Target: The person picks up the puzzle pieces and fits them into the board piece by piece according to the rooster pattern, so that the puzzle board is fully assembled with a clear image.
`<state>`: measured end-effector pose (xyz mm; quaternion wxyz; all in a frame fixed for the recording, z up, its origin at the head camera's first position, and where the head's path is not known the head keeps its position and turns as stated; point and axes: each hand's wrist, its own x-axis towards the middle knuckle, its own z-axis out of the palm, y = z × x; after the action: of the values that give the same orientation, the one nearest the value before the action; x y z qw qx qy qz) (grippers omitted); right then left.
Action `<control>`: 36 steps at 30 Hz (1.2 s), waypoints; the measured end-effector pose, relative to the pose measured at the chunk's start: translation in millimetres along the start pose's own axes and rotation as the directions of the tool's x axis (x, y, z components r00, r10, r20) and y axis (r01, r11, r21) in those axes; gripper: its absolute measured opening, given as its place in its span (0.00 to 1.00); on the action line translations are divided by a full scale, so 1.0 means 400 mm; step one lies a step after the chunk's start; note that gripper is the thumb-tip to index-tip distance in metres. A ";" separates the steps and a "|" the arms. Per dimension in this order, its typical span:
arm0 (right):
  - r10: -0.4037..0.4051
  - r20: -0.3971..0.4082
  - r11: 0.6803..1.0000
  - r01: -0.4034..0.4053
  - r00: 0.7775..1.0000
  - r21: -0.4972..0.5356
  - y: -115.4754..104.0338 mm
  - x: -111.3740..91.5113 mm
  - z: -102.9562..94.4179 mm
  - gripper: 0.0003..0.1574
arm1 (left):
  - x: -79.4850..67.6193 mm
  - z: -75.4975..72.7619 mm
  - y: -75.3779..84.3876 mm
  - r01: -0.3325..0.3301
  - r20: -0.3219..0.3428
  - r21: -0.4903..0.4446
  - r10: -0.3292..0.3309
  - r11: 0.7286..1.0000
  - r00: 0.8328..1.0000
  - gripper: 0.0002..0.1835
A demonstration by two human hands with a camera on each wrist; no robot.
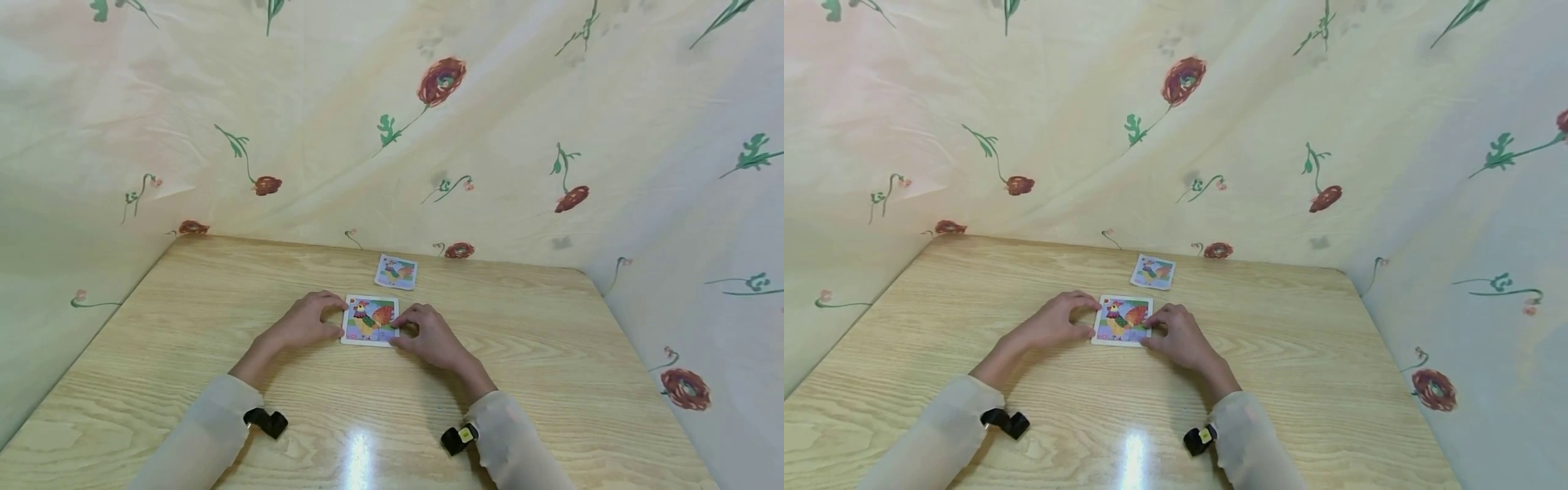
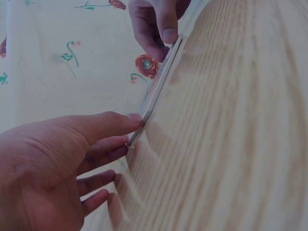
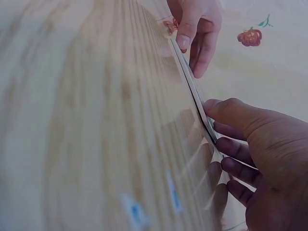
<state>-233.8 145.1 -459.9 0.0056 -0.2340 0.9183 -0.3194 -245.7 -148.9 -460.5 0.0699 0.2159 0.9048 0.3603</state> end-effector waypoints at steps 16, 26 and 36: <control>0.000 -0.006 0.996 0.000 1.000 0.084 0.010 0.015 0.004 0.11 | 0.005 -0.006 0.003 -0.010 -0.001 -0.009 0.010 1.000 1.000 0.26; 0.017 0.036 0.997 -0.019 0.999 0.078 0.011 0.022 0.011 0.10 | 0.002 -0.004 0.002 -0.003 0.008 -0.026 0.003 1.000 1.000 0.27; 0.017 0.041 0.996 -0.021 0.999 0.085 0.011 0.027 0.011 0.10 | 0.000 -0.006 0.005 0.017 0.011 -0.026 -0.017 1.000 1.000 0.26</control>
<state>-244.6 141.0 -464.3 0.0374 -0.2311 0.9056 -0.3536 -245.8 -149.2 -457.3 0.0804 0.2090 0.9016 0.3701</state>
